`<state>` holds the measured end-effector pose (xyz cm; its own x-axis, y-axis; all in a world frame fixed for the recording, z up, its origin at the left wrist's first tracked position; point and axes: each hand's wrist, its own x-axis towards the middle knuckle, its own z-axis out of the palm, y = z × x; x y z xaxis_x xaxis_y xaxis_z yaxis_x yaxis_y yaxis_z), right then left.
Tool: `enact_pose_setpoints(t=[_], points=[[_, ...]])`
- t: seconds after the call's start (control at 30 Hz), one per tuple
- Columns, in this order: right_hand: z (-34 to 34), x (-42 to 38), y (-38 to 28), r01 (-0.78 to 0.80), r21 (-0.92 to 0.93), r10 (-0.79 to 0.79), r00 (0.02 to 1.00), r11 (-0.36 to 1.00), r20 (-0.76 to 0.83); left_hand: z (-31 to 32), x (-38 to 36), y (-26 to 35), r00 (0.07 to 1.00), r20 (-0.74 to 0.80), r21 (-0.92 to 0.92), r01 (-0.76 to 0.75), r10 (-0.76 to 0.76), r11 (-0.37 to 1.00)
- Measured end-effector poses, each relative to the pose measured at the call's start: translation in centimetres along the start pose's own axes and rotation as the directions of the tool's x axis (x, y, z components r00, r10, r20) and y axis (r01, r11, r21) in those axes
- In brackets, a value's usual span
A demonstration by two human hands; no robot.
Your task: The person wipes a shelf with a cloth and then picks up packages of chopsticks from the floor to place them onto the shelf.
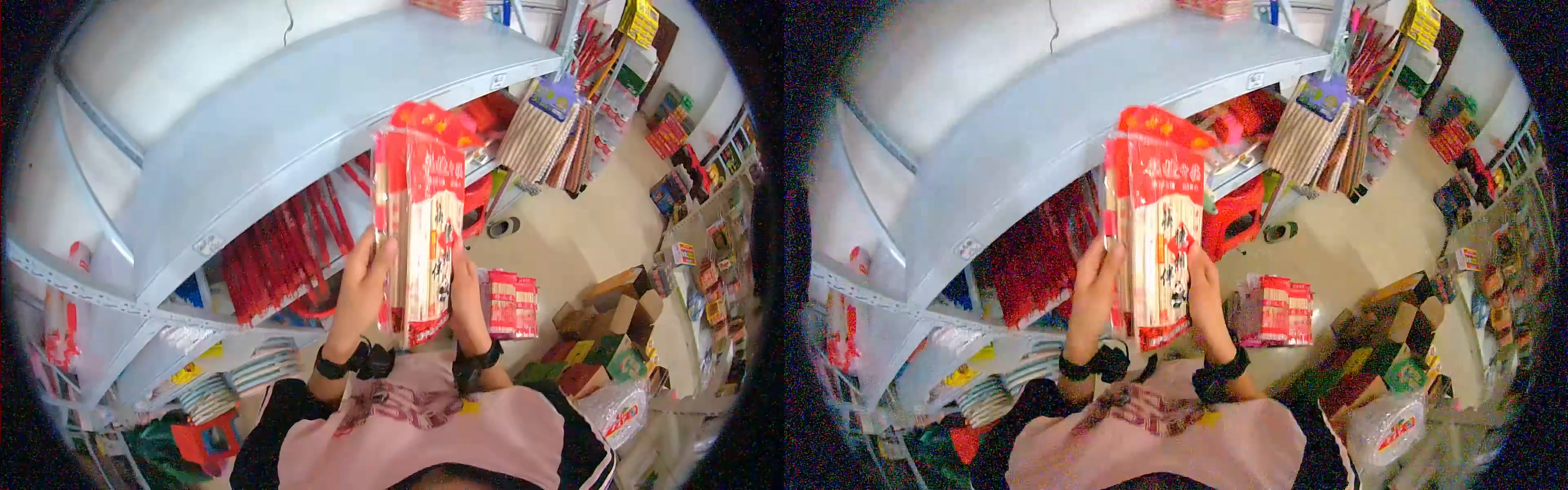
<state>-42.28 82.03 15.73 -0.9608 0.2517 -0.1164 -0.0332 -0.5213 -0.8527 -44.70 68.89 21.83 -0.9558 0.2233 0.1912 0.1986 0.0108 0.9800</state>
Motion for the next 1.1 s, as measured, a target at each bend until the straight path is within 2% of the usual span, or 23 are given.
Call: enact_pose_setpoints(t=[0.07,0.13,0.2,0.27,0.33,0.37,0.4,0.47,0.53,0.57,0.6,0.67,0.73,0.77,0.8,0.87,0.9,0.93,1.0,1.03,1.1], points=[[1.5,-0.3,0.0,0.031,-0.141,-0.036,0.999,0.990,-0.037,-1.6,-0.5,-0.3,0.995,-0.097,-0.044,0.000,-0.004,0.999],[3.2,-0.7,-1.3,0.024,-0.160,-0.025,1.000,0.987,-0.004,-2.2,-0.8,0.2,0.989,-0.145,-0.111,-0.016,-0.001,0.994],[3.1,0.0,-1.5,-0.007,-0.164,0.018,0.998,0.986,0.068,-2.9,-0.9,0.1,0.984,-0.148,-0.219,0.062,-0.095,0.974],[3.1,0.9,-1.4,-0.090,-0.063,0.098,0.986,0.994,0.137,-3.2,-0.5,0.1,0.969,-0.220,-0.270,0.052,-0.115,0.961],[4.1,0.8,-2.8,-0.209,0.010,0.206,0.970,0.978,0.127,-4.3,0.1,0.0,0.986,-0.067,-0.528,0.097,-0.155,0.843],[4.2,1.4,-2.8,-0.220,0.011,0.216,0.965,0.975,0.145,-4.3,0.5,1.4,0.968,-0.038,-0.582,0.180,-0.247,0.793],[4.6,1.8,-2.9,-0.214,0.047,0.202,0.962,0.976,0.184,-4.5,0.9,1.4,0.971,-0.039,-0.577,0.172,-0.237,0.798],[4.2,2.9,-2.6,-0.282,0.102,0.249,0.935,0.954,0.252,-4.9,1.4,1.4,0.972,-0.145,-0.289,0.136,-0.184,0.948],[4.7,3.5,-2.8,-0.319,0.095,0.305,0.942,0.943,0.137,-4.6,2.6,1.7,0.976,-0.156,-0.265,0.108,-0.154,0.958],[4.7,4.0,-2.8,-0.324,0.092,0.310,0.940,0.942,0.141,-4.5,3.5,1.7,0.990,-0.129,-0.227,0.022,-0.052,0.974],[4.5,4.6,-2.9,-0.290,0.057,0.279,0.949,0.955,0.144,-4.4,4.1,1.6,0.994,-0.099,-0.190,-0.066,0.047,0.980],[4.1,6.0,-3.3,-0.211,-0.013,0.210,0.965,0.977,0.159,-3.9,5.2,2.9,0.989,-0.139,-0.141,-0.063,0.043,0.988],[3.8,8.2,-4.2,-0.106,-0.067,0.117,0.975,0.992,0.188,-3.1,7.0,5.3,0.990,-0.104,0.027,-0.096,0.098,0.995],[3.8,9.3,-4.7,-0.048,-0.086,0.064,0.978,0.995,0.198,-3.6,7.8,5.4,0.994,-0.053,-0.041,0.098,-0.100,0.994],[4.4,9.5,-7.1,-0.039,-0.021,0.043,0.966,0.999,0.255,-3.5,8.6,6.1,0.995,-0.047,-0.034,0.087,-0.088,0.996],[3.7,12.5,-8.2,0.034,0.006,-0.034,0.941,0.999,0.336,-3.0,10.1,8.7,0.991,0.125,0.045,0.036,-0.042,0.998],[3.4,13.9,-8.7,0.016,0.021,-0.022,0.937,1.000,0.348,-3.0,11.1,9.4,0.969,0.239,0.026,0.053,-0.058,0.998],[3.4,14.4,-10.0,0.021,-0.042,-0.006,0.946,0.999,0.324,-2.8,11.8,10.2,0.970,0.236,0.032,0.048,-0.054,0.998],[3.3,15.6,-11.7,-0.047,0.022,0.031,0.886,0.999,0.462,-2.6,13.1,11.3,0.960,0.249,0.149,0.095,-0.130,0.984],[3.3,16.0,-12.6,-0.051,-0.062,0.073,0.903,0.997,0.423,-2.7,14.0,11.4,0.950,0.280,0.205,0.081,-0.138,0.975],[3.2,17.4,-12.9,-0.123,-0.015,0.118,0.891,0.992,0.439,-1.8,15.2,11.4,0.962,0.236,0.177,0.098,-0.139,0.979]])
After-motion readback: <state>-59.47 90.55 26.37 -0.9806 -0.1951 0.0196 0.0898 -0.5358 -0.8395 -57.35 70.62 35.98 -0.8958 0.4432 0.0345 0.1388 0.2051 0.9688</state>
